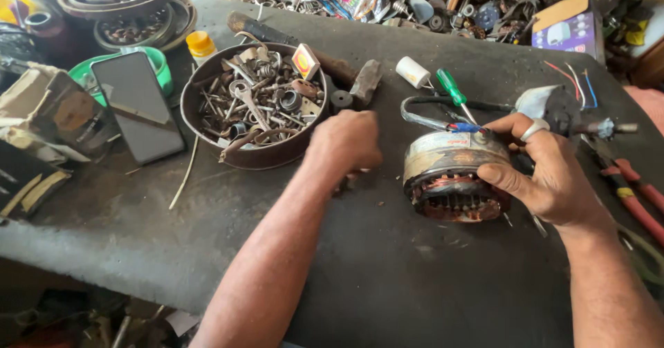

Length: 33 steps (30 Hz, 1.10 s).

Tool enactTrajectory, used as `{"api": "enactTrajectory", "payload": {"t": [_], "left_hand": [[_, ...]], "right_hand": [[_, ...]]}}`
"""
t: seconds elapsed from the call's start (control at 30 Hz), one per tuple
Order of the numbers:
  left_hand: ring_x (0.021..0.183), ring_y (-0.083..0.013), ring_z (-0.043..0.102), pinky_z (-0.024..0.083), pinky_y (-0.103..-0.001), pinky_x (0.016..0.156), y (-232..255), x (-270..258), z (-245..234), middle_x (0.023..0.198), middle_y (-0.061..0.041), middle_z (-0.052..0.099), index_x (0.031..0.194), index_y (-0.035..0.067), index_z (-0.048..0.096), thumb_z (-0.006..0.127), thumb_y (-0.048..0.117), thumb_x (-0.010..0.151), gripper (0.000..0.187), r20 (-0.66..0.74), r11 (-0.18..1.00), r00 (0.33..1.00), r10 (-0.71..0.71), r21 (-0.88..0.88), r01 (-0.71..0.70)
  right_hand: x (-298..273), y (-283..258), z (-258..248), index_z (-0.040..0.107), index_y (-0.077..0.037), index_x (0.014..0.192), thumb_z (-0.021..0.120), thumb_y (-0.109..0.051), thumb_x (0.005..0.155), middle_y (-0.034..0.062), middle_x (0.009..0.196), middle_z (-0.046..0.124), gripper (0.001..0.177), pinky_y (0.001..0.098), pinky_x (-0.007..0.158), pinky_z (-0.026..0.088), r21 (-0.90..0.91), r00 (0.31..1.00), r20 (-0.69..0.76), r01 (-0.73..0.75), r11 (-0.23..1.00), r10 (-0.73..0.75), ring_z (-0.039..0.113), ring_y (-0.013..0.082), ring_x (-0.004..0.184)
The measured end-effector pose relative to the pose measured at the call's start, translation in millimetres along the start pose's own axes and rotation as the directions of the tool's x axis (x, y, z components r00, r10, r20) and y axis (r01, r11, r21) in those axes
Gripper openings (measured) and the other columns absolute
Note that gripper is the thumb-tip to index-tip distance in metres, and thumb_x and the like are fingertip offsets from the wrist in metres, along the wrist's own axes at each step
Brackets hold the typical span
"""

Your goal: The person repairs an electrical motor by removing a black rubber band from the copper windings using pliers and a hammer. They then use a screwdriver to adjust the internal components of the motor.

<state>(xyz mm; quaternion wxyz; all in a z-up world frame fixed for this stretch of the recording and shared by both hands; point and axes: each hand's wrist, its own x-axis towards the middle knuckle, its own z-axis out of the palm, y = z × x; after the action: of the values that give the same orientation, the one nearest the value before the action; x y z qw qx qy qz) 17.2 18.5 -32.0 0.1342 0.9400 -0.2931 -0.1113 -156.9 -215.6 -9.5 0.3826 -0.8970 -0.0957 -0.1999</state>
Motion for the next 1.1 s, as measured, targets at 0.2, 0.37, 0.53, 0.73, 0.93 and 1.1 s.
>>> {"api": "enactTrajectory", "payload": {"t": [0.2, 0.37, 0.53, 0.73, 0.93, 1.1], "left_hand": [[0.097, -0.0328, 0.071, 0.058, -0.046, 0.078, -0.6, -14.1, -23.8, 0.106, -0.015, 0.074, 0.112, 0.005, 0.071, 0.089, 0.021, 0.062, 0.055, -0.101, 0.999, 0.995, 0.001, 0.054, 0.004], [0.092, -0.0276, 0.077, 0.061, -0.041, 0.078, 18.0, -19.1, -23.9, 0.105, -0.012, 0.079, 0.117, 0.007, 0.068, 0.098, 0.032, 0.053, 0.075, 0.377, 0.982, 0.908, 0.179, -0.006, -0.191], [0.096, -0.0328, 0.073, 0.058, -0.045, 0.078, 17.1, -10.9, -10.0, 0.103, -0.014, 0.075, 0.114, 0.007, 0.066, 0.099, 0.034, 0.057, 0.071, -0.105, 0.97, 0.969, 0.222, 0.121, -0.209], [0.094, -0.0368, 0.072, 0.056, -0.05, 0.076, 21.8, -2.1, 5.6, 0.099, -0.014, 0.073, 0.109, 0.014, 0.064, 0.093, 0.037, 0.064, 0.058, -0.164, 0.985, 0.972, 0.17, 0.066, -0.161], [0.106, -0.0348, 0.071, 0.055, -0.05, 0.086, 12.5, -19.7, -28.2, 0.109, -0.013, 0.075, 0.125, 0.015, 0.061, 0.083, 0.026, 0.08, 0.052, -0.348, 0.998, 0.935, 0.07, 0.015, -0.069], [0.113, -0.0309, 0.069, 0.055, -0.047, 0.088, 3.1, -22.3, -28.1, 0.117, -0.008, 0.072, 0.127, 0.016, 0.058, 0.098, 0.024, 0.056, 0.082, 0.241, 0.981, 0.97, 0.043, 0.172, -0.086]], "right_hand": [[-1.6, 0.9, -2.0, 0.064, 0.001, 0.119, 0.075, -0.042, 0.086, 0.0089, 0.098, 0.07, 0.056, 0.0305, 0.088, 0.049, -0.018, 1.0, 0.004, -0.017, 1.0, 0.017, 0.062, 0.0164, 0.095], [-2.7, 4.0, -2.9, 0.062, 0.001, 0.122, 0.075, -0.045, 0.087, 0.0084, 0.103, 0.068, 0.059, 0.0297, 0.089, 0.048, 0.038, 1.0, 0.023, -0.017, 0.999, 0.016, 0.061, 0.0156, 0.097], [-1.6, 4.2, -4.1, 0.063, 0.0, 0.121, 0.075, -0.047, 0.084, 0.0085, 0.099, 0.07, 0.061, 0.03, 0.086, 0.049, 0.042, 0.996, 0.03, -0.089, 0.995, 0.088, 0.063, 0.0155, 0.093], [-3.8, -0.4, -2.8, 0.062, 0.001, 0.121, 0.075, -0.046, 0.087, 0.0075, 0.104, 0.069, 0.059, 0.0299, 0.089, 0.049, 0.015, 1.0, 0.019, -0.016, 1.0, 0.015, 0.062, 0.0152, 0.098], [1.0, -4.2, -3.5, 0.064, 0.0, 0.118, 0.076, -0.045, 0.085, 0.0072, 0.099, 0.07, 0.056, 0.0307, 0.087, 0.05, 0.051, 0.996, 0.032, -0.087, 0.995, 0.085, 0.063, 0.0149, 0.095], [-0.9, -1.9, -0.7, 0.062, 0.0, 0.121, 0.076, -0.045, 0.085, 0.0069, 0.103, 0.069, 0.059, 0.0299, 0.088, 0.049, 0.07, 0.996, 0.033, -0.081, 0.994, 0.078, 0.062, 0.0142, 0.097]]}}
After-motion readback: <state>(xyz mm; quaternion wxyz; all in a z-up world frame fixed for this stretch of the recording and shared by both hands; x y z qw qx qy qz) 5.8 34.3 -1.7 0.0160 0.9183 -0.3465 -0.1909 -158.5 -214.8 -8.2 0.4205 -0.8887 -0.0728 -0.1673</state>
